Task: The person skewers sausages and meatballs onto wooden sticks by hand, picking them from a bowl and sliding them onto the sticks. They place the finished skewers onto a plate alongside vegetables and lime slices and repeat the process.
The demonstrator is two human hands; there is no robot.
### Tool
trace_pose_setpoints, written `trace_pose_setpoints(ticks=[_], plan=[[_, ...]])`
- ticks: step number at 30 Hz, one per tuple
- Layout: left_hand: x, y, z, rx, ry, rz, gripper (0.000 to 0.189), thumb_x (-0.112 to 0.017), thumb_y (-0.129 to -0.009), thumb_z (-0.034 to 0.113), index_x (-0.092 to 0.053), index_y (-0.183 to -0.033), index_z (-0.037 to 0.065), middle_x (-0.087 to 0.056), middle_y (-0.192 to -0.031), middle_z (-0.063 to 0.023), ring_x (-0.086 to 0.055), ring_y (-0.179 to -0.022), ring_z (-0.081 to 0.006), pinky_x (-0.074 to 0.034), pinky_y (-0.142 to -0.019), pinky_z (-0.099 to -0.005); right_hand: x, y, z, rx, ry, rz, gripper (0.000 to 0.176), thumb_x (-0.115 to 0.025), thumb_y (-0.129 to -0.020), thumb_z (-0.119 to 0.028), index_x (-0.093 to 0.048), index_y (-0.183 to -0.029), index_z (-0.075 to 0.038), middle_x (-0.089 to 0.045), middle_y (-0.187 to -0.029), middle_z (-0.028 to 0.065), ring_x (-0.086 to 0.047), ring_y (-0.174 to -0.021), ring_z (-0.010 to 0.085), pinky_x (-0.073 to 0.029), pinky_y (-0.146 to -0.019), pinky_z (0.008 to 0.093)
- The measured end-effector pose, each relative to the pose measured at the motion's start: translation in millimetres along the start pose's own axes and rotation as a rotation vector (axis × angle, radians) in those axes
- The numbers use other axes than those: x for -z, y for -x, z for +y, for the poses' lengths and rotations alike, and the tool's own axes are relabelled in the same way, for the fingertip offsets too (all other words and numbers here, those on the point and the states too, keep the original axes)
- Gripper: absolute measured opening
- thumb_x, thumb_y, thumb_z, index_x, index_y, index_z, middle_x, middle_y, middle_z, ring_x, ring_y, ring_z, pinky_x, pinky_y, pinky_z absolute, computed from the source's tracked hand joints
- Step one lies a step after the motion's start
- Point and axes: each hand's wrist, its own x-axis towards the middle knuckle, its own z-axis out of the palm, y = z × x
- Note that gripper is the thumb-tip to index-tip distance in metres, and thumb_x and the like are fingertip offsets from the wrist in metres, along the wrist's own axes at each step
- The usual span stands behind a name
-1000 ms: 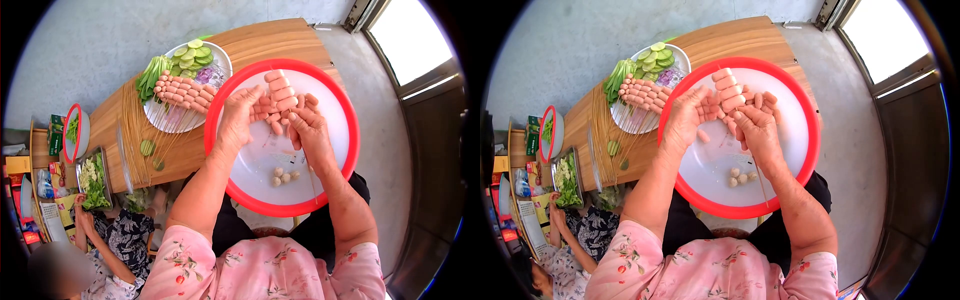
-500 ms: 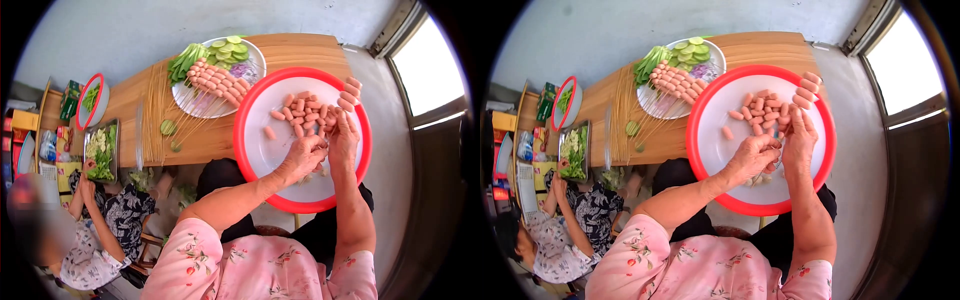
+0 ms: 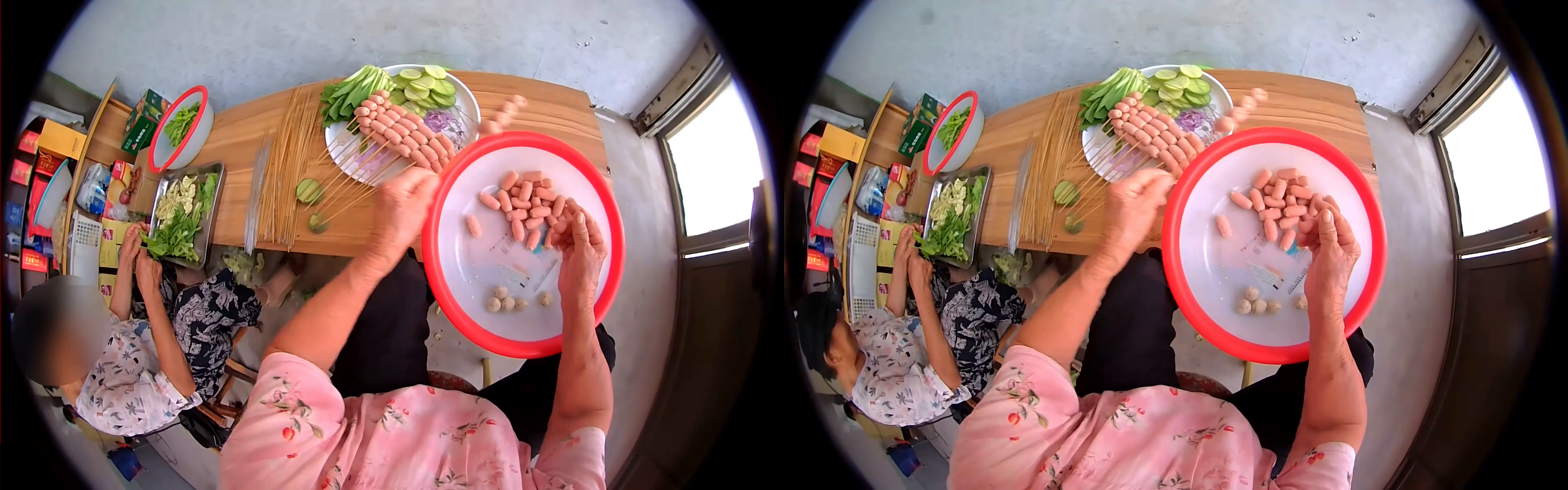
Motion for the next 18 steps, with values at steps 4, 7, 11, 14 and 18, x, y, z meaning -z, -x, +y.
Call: trace_pose_setpoints(ticks=[4,7,11,14,18], plan=[[55,-21,-35,0.024,-0.279,0.135,0.015,-0.057,-0.084,0.015,-0.066,-0.084,0.003,-0.062,-0.070,-0.0168,-0.060,-0.060,-0.0286,-0.046,-0.058,-0.0356,0,0,5,-0.017,-0.006,-0.001,0.026,-0.056,-0.093,-0.019,-0.063,-0.109,0.001,-0.061,-0.077,0.0037,-0.052,-0.063,0.0098,-0.044,-0.059,0.0226],[78,-37,-67,-0.087,-0.538,0.188,0.016,-0.058,-0.084,0.018,-0.066,-0.086,0.004,-0.063,-0.075,-0.0179,-0.061,-0.067,-0.0332,-0.047,-0.062,-0.0389,-1,1,9,-0.057,0.006,-0.023,0.024,-0.055,-0.093,-0.019,-0.064,-0.107,0.000,-0.061,-0.075,0.0042,-0.052,-0.062,0.0101,-0.044,-0.059,0.0227],[93,-53,-89,-0.042,-0.642,0.192,0.018,-0.058,-0.084,0.021,-0.067,-0.088,0.006,-0.064,-0.079,-0.0181,-0.061,-0.074,-0.0362,-0.048,-0.065,-0.0420,-5,3,12,-0.089,0.031,-0.040,0.022,-0.055,-0.094,-0.018,-0.065,-0.102,-0.001,-0.060,-0.071,0.0043,-0.051,-0.060,0.0106,-0.043,-0.058,0.0231],[105,-63,-109,0.040,-0.666,0.172,0.020,-0.057,-0.085,0.024,-0.067,-0.090,0.009,-0.064,-0.084,-0.0169,-0.061,-0.079,-0.0363,-0.048,-0.069,-0.0434,-5,3,14,-0.100,0.055,-0.046,0.022,-0.054,-0.094,-0.018,-0.065,-0.101,-0.001,-0.059,-0.070,0.0039,-0.050,-0.060,0.0107,-0.042,-0.057,0.0232],[118,-71,-124,0.040,-0.713,0.128,0.020,-0.057,-0.085,0.025,-0.067,-0.091,0.009,-0.065,-0.085,-0.0164,-0.061,-0.080,-0.0364,-0.048,-0.069,-0.0437,-5,3,15,-0.111,0.076,-0.027,0.021,-0.054,-0.094,-0.018,-0.065,-0.101,-0.001,-0.058,-0.070,0.0034,-0.049,-0.059,0.0107,-0.041,-0.057,0.0233]])
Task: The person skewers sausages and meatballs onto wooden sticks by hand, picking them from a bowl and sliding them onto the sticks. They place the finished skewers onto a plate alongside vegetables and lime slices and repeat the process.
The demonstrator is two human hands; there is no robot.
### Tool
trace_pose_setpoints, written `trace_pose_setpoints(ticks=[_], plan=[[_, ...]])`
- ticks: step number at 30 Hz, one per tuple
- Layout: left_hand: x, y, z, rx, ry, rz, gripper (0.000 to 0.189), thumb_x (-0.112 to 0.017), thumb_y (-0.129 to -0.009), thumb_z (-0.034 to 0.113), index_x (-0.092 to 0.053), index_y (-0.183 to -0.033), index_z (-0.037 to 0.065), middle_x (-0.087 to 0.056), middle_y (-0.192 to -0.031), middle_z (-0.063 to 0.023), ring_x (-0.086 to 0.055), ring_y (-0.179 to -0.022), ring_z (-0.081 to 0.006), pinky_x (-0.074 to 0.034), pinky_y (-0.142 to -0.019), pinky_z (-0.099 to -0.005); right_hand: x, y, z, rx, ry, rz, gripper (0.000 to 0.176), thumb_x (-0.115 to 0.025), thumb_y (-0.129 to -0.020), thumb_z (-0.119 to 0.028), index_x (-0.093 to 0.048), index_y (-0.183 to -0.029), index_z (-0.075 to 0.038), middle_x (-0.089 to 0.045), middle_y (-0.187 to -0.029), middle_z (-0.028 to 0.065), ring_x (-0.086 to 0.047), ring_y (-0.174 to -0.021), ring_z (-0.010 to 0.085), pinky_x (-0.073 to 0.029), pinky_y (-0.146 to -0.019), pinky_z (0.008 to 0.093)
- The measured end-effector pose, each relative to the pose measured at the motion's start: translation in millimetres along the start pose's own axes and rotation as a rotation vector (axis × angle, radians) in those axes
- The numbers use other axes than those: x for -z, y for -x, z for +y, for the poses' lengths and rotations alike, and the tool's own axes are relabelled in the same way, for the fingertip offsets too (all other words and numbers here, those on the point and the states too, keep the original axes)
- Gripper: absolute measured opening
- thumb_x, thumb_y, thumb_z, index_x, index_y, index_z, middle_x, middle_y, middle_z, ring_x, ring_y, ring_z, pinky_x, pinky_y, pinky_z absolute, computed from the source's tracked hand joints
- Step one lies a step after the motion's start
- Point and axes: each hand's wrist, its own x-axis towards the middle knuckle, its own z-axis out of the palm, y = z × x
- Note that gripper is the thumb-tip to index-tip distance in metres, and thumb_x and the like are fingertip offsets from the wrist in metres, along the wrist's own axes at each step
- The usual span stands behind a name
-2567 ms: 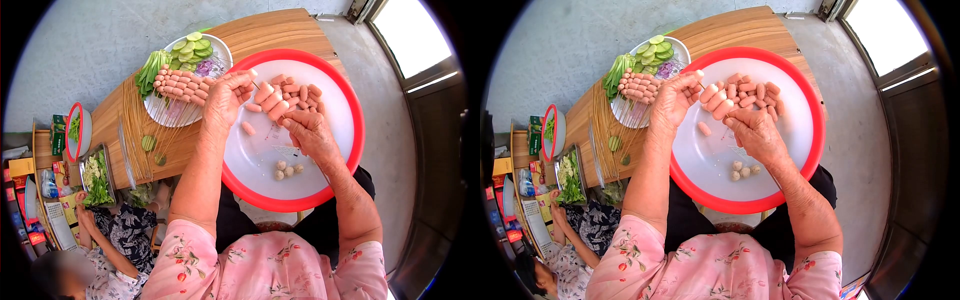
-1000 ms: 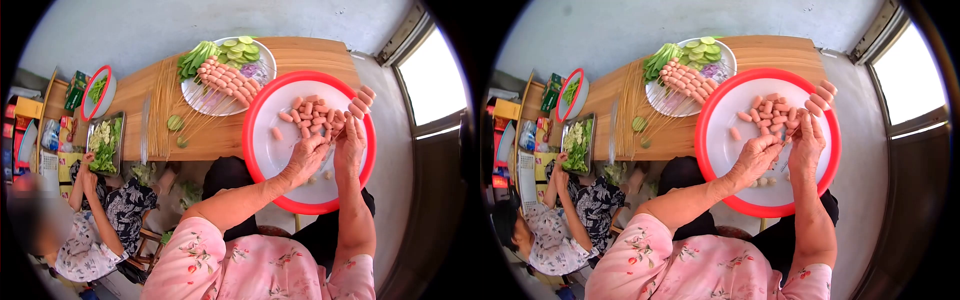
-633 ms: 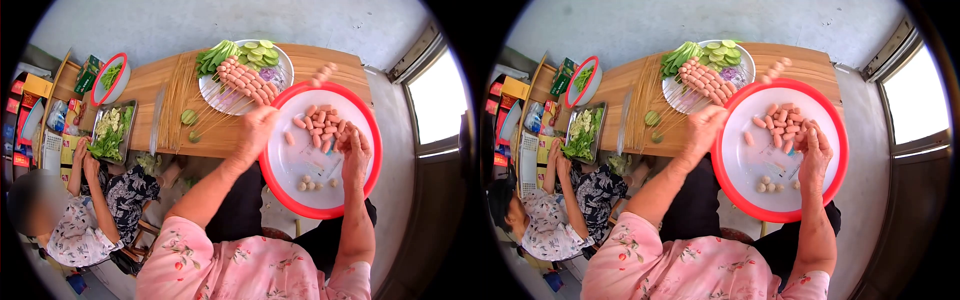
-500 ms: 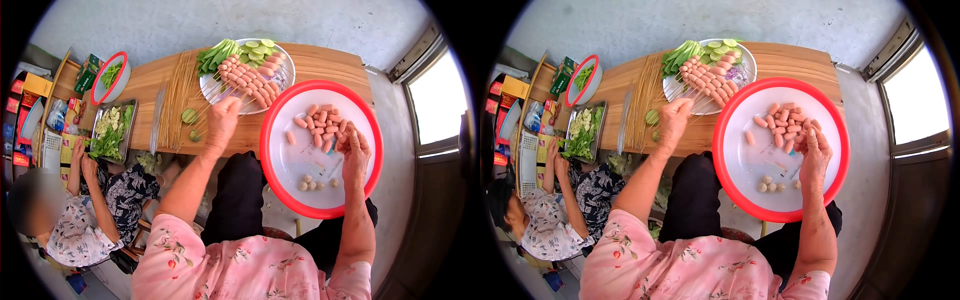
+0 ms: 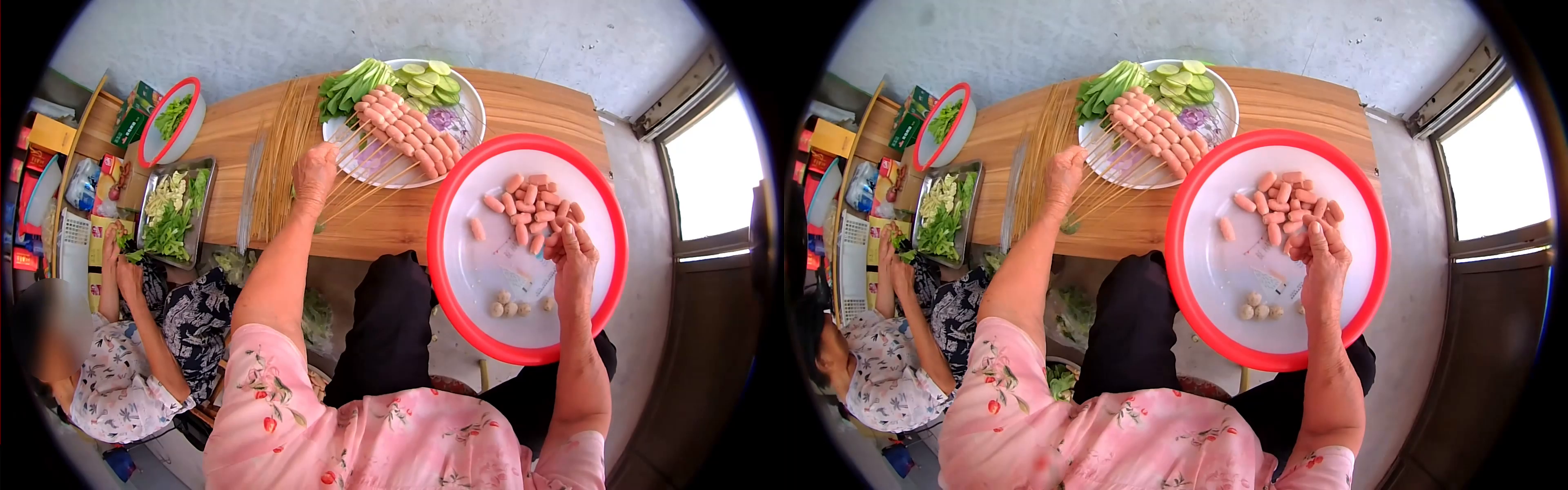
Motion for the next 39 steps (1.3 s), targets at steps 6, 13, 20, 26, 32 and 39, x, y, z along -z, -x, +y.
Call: trace_pose_setpoints(ticks=[6,13,20,26,32,39], plan=[[1,-4,-5,0.068,-0.041,-0.042,0.020,-0.058,-0.084,0.024,-0.067,-0.095,0.009,-0.065,-0.085,-0.0159,-0.061,-0.080,-0.0365,-0.048,-0.070,-0.0436,-3,4,-1,-0.033,0.048,-0.017,0.020,-0.055,-0.093,-0.017,-0.065,-0.098,-0.002,-0.058,-0.069,0.0030,-0.050,-0.058,0.0098,-0.041,-0.056,0.0229],[9,34,-2,-0.147,0.174,0.195,0.019,-0.063,-0.079,0.011,-0.065,-0.095,0.001,-0.063,-0.101,-0.0136,-0.058,-0.094,-0.0315,-0.046,-0.083,-0.0382,-7,17,7,0.020,0.349,-0.120,0.017,-0.056,-0.091,-0.013,-0.066,-0.096,0.000,-0.058,-0.065,0.0024,-0.053,-0.057,0.0088,-0.044,-0.054,0.0206],[33,123,33,-0.086,0.393,0.201,0.019,-0.064,-0.080,0.007,-0.065,-0.098,-0.001,-0.064,-0.103,-0.0136,-0.059,-0.097,-0.0262,-0.045,-0.089,-0.0333,-18,67,21,0.227,0.724,-0.426,0.017,-0.061,-0.085,-0.013,-0.065,-0.094,0.001,-0.065,-0.075,0.0134,-0.063,-0.066,0.0233,-0.049,-0.062,0.0308],[62,169,89,0.070,0.678,0.160,0.017,-0.061,-0.087,0.008,-0.064,-0.099,-0.003,-0.064,-0.097,-0.0082,-0.060,-0.089,-0.0162,-0.047,-0.080,-0.0272,-22,113,25,0.443,0.933,-0.506,0.026,-0.065,-0.083,-0.025,-0.065,-0.092,-0.001,-0.063,-0.085,0.0180,-0.060,-0.080,0.0367,-0.048,-0.070,0.0419],[85,210,156,0.136,1.065,-0.051,0.022,-0.056,-0.092,0.011,-0.060,-0.110,-0.001,-0.066,-0.084,-0.0081,-0.054,-0.055,-0.0065,-0.038,-0.046,-0.0172,-21,135,11,0.541,1.132,-0.627,0.040,-0.065,-0.081,-0.032,-0.059,-0.106,-0.001,-0.059,-0.089,0.0164,-0.056,-0.086,0.0358,-0.045,-0.072,0.0414],[47,242,152,-0.025,0.962,-0.255,0.018,-0.059,-0.090,0.009,-0.065,-0.104,0.001,-0.066,-0.078,-0.0041,-0.057,-0.055,-0.0052,-0.041,-0.045,-0.0170,-26,143,29,0.633,1.215,-0.538,0.031,-0.064,-0.078,-0.012,-0.054,-0.105,-0.002,-0.061,-0.087,0.0148,-0.057,-0.086,0.0324,-0.044,-0.075,0.0417]])
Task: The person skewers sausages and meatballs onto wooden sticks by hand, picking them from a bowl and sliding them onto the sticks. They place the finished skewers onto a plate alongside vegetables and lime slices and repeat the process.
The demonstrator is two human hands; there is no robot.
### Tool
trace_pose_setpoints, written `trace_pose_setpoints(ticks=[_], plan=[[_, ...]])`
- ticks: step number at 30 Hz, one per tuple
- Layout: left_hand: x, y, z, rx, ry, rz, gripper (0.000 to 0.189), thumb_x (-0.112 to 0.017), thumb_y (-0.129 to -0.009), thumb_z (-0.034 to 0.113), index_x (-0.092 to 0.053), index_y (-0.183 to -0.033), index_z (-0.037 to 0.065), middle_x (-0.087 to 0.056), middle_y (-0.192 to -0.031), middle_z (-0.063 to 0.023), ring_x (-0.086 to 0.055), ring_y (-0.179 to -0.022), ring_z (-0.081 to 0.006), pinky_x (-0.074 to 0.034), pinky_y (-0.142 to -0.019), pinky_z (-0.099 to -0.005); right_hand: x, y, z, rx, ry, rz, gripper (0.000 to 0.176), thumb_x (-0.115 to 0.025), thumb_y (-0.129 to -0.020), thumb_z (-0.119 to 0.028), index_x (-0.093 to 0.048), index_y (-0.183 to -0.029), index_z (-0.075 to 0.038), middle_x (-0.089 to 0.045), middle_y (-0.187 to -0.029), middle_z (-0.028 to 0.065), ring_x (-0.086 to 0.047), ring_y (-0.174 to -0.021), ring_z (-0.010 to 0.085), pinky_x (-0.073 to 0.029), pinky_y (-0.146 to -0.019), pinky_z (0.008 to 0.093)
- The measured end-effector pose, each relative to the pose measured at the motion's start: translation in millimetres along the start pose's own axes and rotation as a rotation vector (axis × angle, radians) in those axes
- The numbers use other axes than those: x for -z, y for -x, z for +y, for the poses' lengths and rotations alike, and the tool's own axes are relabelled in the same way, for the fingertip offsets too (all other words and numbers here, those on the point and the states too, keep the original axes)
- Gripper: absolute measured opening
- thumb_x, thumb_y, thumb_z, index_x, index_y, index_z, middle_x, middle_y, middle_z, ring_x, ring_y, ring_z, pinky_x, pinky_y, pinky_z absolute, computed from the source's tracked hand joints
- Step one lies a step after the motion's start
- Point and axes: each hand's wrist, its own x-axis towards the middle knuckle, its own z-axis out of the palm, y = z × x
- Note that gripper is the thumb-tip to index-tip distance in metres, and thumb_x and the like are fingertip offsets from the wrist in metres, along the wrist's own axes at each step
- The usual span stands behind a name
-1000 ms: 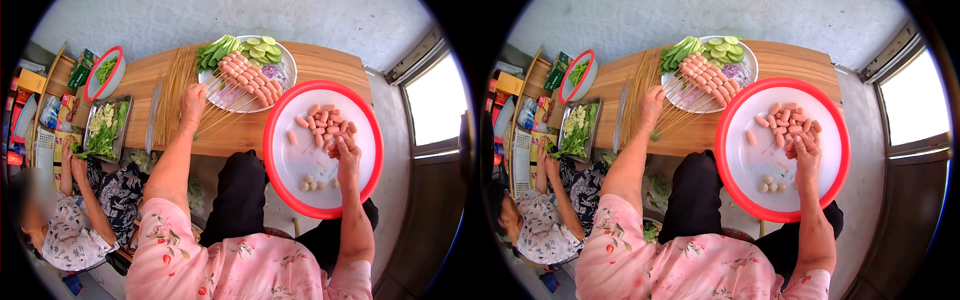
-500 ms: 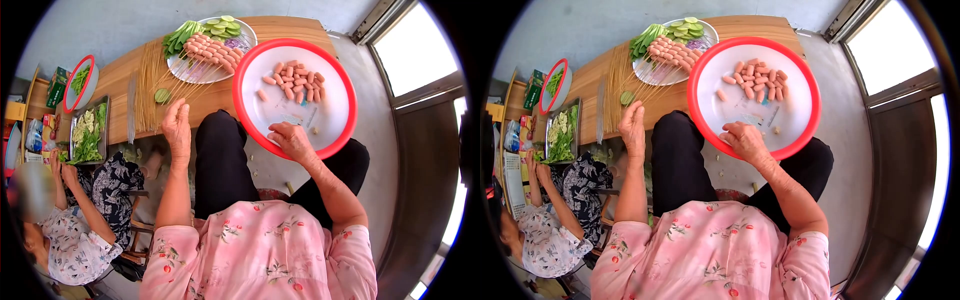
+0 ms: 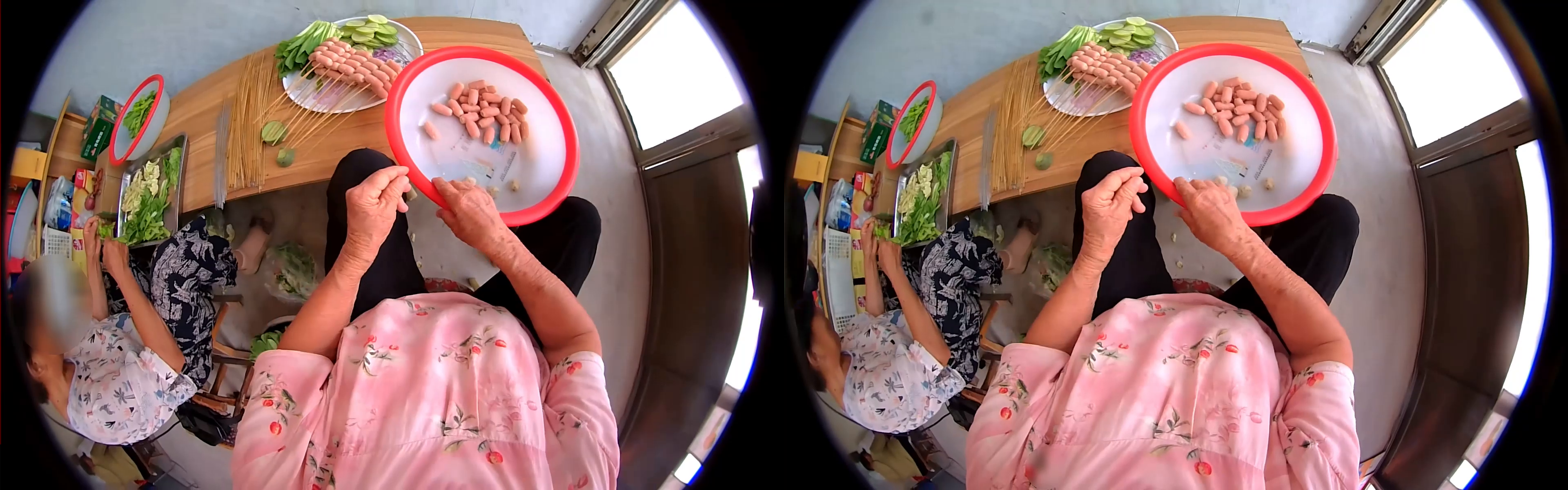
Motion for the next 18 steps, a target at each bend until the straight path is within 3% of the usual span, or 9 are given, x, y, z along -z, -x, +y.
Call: trace_pose_setpoints(ticks=[2,9,11,14,18], plan=[[2,-1,-5,-0.033,-0.015,-0.008,0.018,-0.059,-0.090,0.010,-0.065,-0.104,0.001,-0.066,-0.078,-0.0038,-0.057,-0.055,-0.0050,-0.041,-0.045,-0.0169,-12,1,8,0.038,0.057,-0.015,0.046,-0.062,-0.076,-0.003,-0.049,-0.119,-0.001,-0.061,-0.096,0.0148,-0.056,-0.090,0.0330,-0.044,-0.079,0.0424],[-5,-4,-7,-0.009,-0.015,0.014,0.017,-0.060,-0.089,0.009,-0.065,-0.104,0.001,-0.066,-0.077,-0.0035,-0.057,-0.055,-0.0051,-0.041,-0.045,-0.0168,10,17,13,0.037,0.029,-0.107,0.047,-0.058,-0.072,0.005,-0.050,-0.118,0.000,-0.061,-0.092,0.0141,-0.055,-0.088,0.0321,-0.042,-0.080,0.0402],[-8,-4,-7,-0.014,-0.019,0.015,0.017,-0.060,-0.089,0.009,-0.065,-0.103,0.001,-0.065,-0.077,-0.0033,-0.056,-0.055,-0.0051,-0.041,-0.045,-0.0169,19,27,18,0.105,0.050,-0.039,0.038,-0.053,-0.071,0.006,-0.054,-0.108,0.000,-0.062,-0.088,0.0112,-0.056,-0.085,0.0284,-0.041,-0.079,0.0366],[-16,-7,-10,-0.102,-0.155,0.018,0.017,-0.060,-0.088,0.007,-0.064,-0.104,0.000,-0.066,-0.080,-0.0042,-0.056,-0.055,-0.0054,-0.043,-0.047,-0.0177,34,40,35,0.157,0.058,-0.011,0.039,-0.054,-0.068,0.007,-0.056,-0.106,-0.002,-0.063,-0.087,0.0083,-0.055,-0.088,0.0271,-0.040,-0.082,0.0371],[-25,-11,-11,-0.199,-0.229,0.010,0.021,-0.059,-0.087,0.003,-0.061,-0.107,0.001,-0.064,-0.096,-0.0088,-0.059,-0.062,-0.0108,-0.049,-0.053,-0.0217,60,56,64,0.135,0.090,-0.032,0.038,-0.055,-0.065,0.007,-0.059,-0.101,-0.005,-0.063,-0.086,0.0062,-0.055,-0.092,0.0258,-0.039,-0.086,0.0370]])
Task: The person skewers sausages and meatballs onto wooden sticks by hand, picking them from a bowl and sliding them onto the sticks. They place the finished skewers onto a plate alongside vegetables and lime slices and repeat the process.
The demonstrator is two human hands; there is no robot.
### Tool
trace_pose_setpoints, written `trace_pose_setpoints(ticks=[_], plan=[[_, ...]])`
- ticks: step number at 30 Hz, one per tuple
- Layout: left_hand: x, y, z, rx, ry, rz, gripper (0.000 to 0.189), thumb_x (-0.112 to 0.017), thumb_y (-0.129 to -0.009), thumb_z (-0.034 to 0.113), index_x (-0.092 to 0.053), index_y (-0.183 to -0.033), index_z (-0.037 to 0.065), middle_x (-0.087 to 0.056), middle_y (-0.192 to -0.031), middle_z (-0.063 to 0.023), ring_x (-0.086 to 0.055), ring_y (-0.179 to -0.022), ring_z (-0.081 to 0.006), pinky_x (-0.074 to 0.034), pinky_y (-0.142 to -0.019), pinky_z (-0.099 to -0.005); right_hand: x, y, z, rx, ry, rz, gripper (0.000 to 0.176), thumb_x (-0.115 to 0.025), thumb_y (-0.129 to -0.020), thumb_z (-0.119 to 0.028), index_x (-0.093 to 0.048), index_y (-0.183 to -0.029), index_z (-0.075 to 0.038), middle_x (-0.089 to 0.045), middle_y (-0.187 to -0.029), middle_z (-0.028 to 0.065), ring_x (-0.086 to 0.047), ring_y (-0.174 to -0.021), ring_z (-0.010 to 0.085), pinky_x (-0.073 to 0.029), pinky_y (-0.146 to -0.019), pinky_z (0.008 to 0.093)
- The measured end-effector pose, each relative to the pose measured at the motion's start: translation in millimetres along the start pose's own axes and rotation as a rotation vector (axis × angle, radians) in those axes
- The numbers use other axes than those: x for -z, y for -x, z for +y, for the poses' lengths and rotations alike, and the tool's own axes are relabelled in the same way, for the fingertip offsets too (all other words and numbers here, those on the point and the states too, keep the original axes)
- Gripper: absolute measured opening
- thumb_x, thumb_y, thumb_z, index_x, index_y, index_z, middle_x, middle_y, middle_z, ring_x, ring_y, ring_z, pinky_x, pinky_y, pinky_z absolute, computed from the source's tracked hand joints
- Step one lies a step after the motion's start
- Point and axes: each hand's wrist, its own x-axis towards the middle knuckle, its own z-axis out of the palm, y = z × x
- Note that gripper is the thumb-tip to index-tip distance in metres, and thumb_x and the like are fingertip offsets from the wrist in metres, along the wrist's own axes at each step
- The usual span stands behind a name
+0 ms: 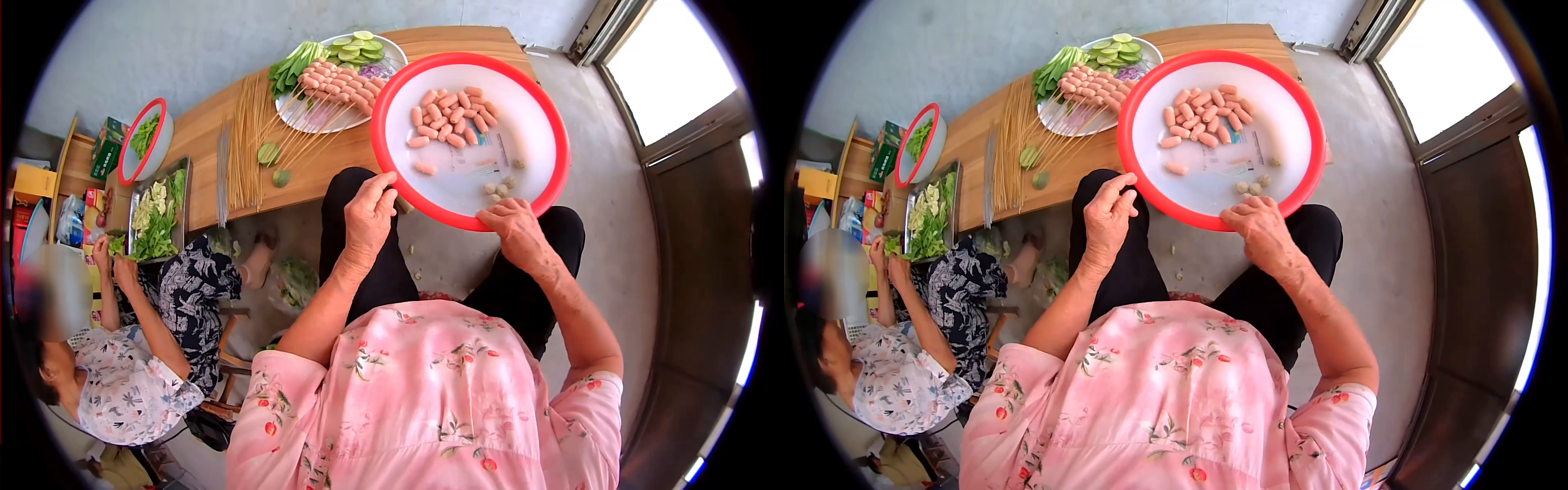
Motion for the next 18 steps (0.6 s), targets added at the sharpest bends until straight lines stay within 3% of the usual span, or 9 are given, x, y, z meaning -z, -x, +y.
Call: trace_pose_setpoints(ticks=[3,5,10,12,13,18], plan=[[-6,-3,-3,-0.062,-0.105,-0.094,0.027,-0.055,-0.085,-0.002,-0.059,-0.111,0.002,-0.062,-0.107,-0.0124,-0.064,-0.073,-0.0194,-0.053,-0.059,-0.0268,15,13,26,-0.047,0.075,0.067,0.032,-0.056,-0.061,0.009,-0.063,-0.088,-0.006,-0.063,-0.087,0.0048,-0.055,-0.097,0.0251,-0.038,-0.088,0.0373],[-11,-8,-5,-0.189,-0.263,-0.193,0.042,-0.046,-0.079,-0.009,-0.055,-0.118,0.004,-0.060,-0.115,-0.0152,-0.065,-0.085,-0.0304,-0.055,-0.068,-0.0341,26,18,37,-0.148,0.100,-0.012,0.035,-0.054,-0.063,0.011,-0.064,-0.094,-0.003,-0.064,-0.097,0.0099,-0.054,-0.104,0.0283,-0.036,-0.097,0.0443],[-27,-27,8,-0.281,-0.501,-0.229,0.049,-0.047,-0.075,-0.010,-0.053,-0.121,0.004,-0.058,-0.117,-0.0160,-0.062,-0.096,-0.0304,-0.054,-0.077,-0.0361,9,19,27,-0.149,0.271,0.039,0.042,-0.059,-0.067,0.003,-0.060,-0.108,-0.007,-0.058,-0.107,0.0093,-0.045,-0.118,0.0280,-0.025,-0.107,0.0525],[-28,-36,17,-0.370,-0.589,-0.338,0.051,-0.050,-0.073,-0.008,-0.051,-0.123,0.004,-0.060,-0.114,-0.0148,-0.063,-0.092,-0.0292,-0.054,-0.076,-0.0353,-3,13,13,-0.133,0.113,0.054,0.038,-0.059,-0.069,0.003,-0.060,-0.106,-0.005,-0.059,-0.102,0.0086,-0.048,-0.115,0.0277,-0.024,-0.107,0.0535],[-28,-36,11,-0.296,-0.695,-0.433,0.051,-0.051,-0.072,-0.007,-0.052,-0.122,0.004,-0.061,-0.111,-0.0139,-0.064,-0.088,-0.0286,-0.054,-0.074,-0.0353,-11,10,15,-0.119,0.095,0.073,0.034,-0.058,-0.069,0.005,-0.060,-0.102,-0.006,-0.060,-0.097,0.0075,-0.051,-0.110,0.0264,-0.024,-0.107,0.0531],[-29,-32,10,-0.301,-0.718,-0.432,0.046,-0.053,-0.071,-0.005,-0.054,-0.116,0.004,-0.063,-0.097,-0.0123,-0.064,-0.076,-0.0277,-0.053,-0.066,-0.0355,-4,6,18,-0.113,0.019,0.067,0.029,-0.059,-0.069,0.007,-0.063,-0.095,-0.005,-0.062,-0.091,0.0079,-0.055,-0.102,0.0254,-0.026,-0.107,0.0512]])
